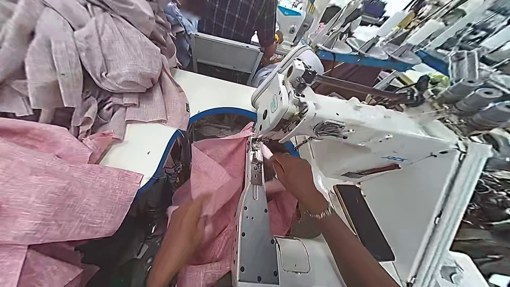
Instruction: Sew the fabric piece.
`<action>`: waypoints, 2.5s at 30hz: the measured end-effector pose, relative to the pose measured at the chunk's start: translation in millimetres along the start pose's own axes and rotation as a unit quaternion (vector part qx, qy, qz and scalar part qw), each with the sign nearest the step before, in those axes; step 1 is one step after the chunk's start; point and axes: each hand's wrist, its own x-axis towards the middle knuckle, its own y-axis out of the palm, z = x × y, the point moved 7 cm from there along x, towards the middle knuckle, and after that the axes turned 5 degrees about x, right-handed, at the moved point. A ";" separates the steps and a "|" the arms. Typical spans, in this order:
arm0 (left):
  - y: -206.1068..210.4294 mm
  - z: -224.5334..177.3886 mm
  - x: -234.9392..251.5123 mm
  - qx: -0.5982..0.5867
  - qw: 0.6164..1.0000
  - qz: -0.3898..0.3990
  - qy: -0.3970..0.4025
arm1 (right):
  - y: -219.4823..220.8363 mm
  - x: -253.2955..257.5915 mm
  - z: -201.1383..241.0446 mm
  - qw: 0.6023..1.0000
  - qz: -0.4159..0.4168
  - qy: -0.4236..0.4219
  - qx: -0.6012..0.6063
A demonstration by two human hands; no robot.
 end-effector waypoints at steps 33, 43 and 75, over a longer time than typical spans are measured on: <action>77.2 -51.3 97.6 -0.010 0.993 -0.061 0.105 | 18.0 -35.4 -15.0 0.963 -0.129 -0.083 0.221; 78.4 -59.0 94.7 0.057 0.975 -0.086 0.196 | 27.6 -38.3 -15.3 0.953 0.023 -0.083 0.290; 77.4 -56.0 123.9 -0.076 0.975 -0.084 0.190 | 32.0 -29.9 20.5 0.972 -0.206 -0.007 0.115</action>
